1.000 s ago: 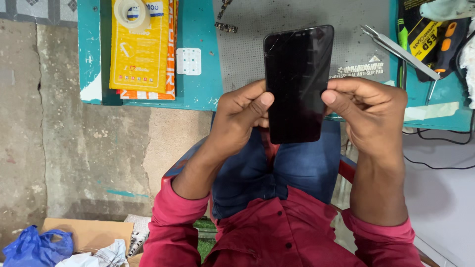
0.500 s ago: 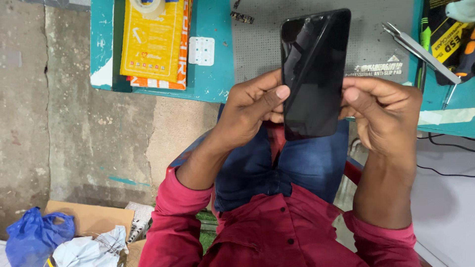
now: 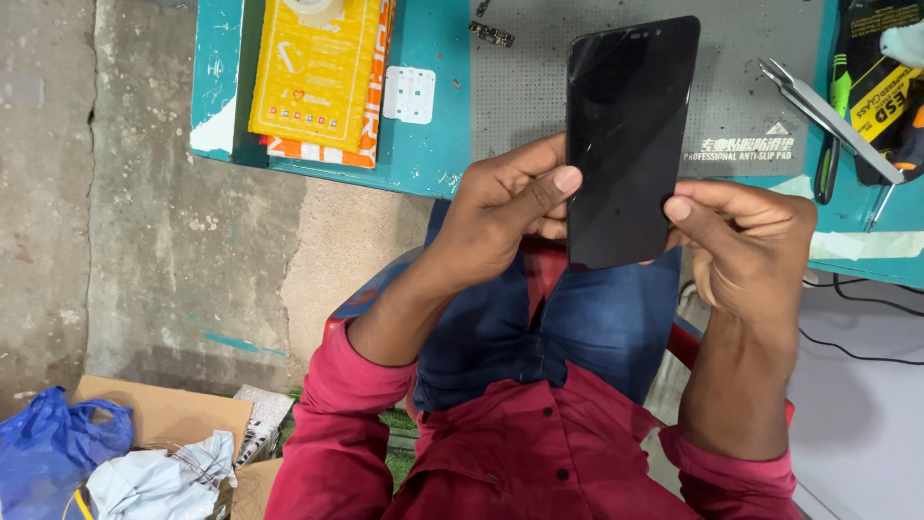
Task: The person disassembles a smartphone, removes the back cover, and uses a screwdriver to unscrew internal components. They then clean a small circuit board with a brush and reattach it inside the phone chassis.
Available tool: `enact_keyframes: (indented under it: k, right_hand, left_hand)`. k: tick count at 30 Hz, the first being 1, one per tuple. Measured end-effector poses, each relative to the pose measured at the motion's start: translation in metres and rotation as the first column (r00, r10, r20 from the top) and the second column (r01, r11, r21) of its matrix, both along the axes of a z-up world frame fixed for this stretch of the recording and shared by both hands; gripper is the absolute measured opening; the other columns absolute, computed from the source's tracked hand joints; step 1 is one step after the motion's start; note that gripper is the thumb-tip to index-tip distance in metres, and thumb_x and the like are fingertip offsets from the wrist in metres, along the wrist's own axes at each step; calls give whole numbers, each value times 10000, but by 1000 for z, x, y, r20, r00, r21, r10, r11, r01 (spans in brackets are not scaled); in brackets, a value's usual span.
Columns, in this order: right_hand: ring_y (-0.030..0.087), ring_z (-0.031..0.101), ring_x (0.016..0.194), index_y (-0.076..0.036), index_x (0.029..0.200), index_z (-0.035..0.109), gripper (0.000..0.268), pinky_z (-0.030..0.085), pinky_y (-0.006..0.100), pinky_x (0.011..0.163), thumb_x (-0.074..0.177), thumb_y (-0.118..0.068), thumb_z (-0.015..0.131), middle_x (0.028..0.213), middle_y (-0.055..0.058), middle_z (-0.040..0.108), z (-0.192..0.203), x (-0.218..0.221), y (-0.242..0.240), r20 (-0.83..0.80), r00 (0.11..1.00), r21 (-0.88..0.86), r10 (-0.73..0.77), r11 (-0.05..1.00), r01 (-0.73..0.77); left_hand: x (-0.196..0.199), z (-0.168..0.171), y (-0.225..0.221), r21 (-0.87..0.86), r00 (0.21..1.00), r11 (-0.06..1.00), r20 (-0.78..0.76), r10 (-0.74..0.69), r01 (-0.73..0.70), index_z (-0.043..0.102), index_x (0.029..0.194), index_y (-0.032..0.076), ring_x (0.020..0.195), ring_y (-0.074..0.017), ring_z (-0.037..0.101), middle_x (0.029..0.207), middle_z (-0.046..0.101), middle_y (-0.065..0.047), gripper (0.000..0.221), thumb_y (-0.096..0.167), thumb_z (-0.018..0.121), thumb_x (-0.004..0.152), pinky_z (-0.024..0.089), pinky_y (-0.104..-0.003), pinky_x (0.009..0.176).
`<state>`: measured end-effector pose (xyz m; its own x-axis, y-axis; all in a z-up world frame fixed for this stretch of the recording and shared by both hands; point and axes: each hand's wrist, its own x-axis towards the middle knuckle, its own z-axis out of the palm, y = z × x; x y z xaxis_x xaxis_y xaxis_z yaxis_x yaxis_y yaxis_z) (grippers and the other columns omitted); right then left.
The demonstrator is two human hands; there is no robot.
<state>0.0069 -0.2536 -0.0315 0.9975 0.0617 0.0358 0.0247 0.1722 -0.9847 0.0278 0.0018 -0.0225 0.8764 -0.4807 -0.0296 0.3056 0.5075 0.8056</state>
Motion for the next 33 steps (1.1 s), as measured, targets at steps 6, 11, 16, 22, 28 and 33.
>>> enact_keyframes:
  k: [6, 11, 16, 22, 28, 33]
  right_hand:
    - [237, 713, 659, 154, 1163, 691, 162, 677, 415, 650, 1052, 38, 666, 952, 265, 724, -1, -3, 1, -99, 995, 126, 18, 992, -6]
    - [307, 740, 761, 166, 1131, 689, 137, 675, 441, 695, 1031, 78, 657, 994, 277, 722, -3, -4, 4, -121, 993, 161, 12, 987, 8]
    - [285, 735, 719, 172, 1129, 689, 113, 671, 411, 662, 1033, 113, 678, 933, 269, 718, 0, -4, 0, 0, 1000, 52, -27, 998, 27]
    - [245, 686, 648, 197, 1097, 689, 91, 684, 425, 669, 1058, 115, 700, 822, 229, 675, 6, 5, -7, 15, 999, -48, -34, 998, 34]
    - [292, 759, 813, 164, 1163, 677, 156, 683, 448, 731, 1031, 89, 646, 1022, 256, 730, 4, 12, -14, -98, 994, 118, 49, 992, -38]
    - [310, 728, 764, 224, 1173, 658, 93, 666, 466, 737, 1106, 162, 642, 1002, 302, 702, -7, 10, -24, -39, 999, 4, 9, 1000, -9]
  left_hand:
    - [0, -2, -4, -91, 998, 994, -32, 61, -64, 440, 1577, -53, 1027, -164, 717, 1180, 705, -131, 478, 181, 516, 1167, 628, -327, 912]
    - [1, -5, -7, -98, 995, 991, -57, 81, -86, 405, 1578, -48, 1065, -187, 726, 1226, 695, -131, 500, 165, 525, 1142, 638, -344, 933]
    - [4, -4, -8, 33, 991, 991, -8, 133, -133, 473, 1528, -70, 1077, -174, 707, 1279, 695, -152, 466, 144, 573, 1126, 610, -307, 910]
    - [11, -3, -9, 143, 977, 967, 5, 211, -210, 578, 1437, -65, 1065, -185, 757, 1238, 741, -148, 414, 123, 635, 1073, 670, -312, 909]
    - [18, -7, -14, 202, 971, 951, -4, 240, -234, 633, 1387, -51, 1008, -188, 771, 1184, 768, -128, 381, 144, 660, 1060, 665, -310, 857]
    - [23, -12, -14, 118, 987, 980, 3, 158, -157, 613, 1425, -14, 1085, -130, 763, 1257, 750, -75, 381, 143, 655, 1081, 681, -305, 930]
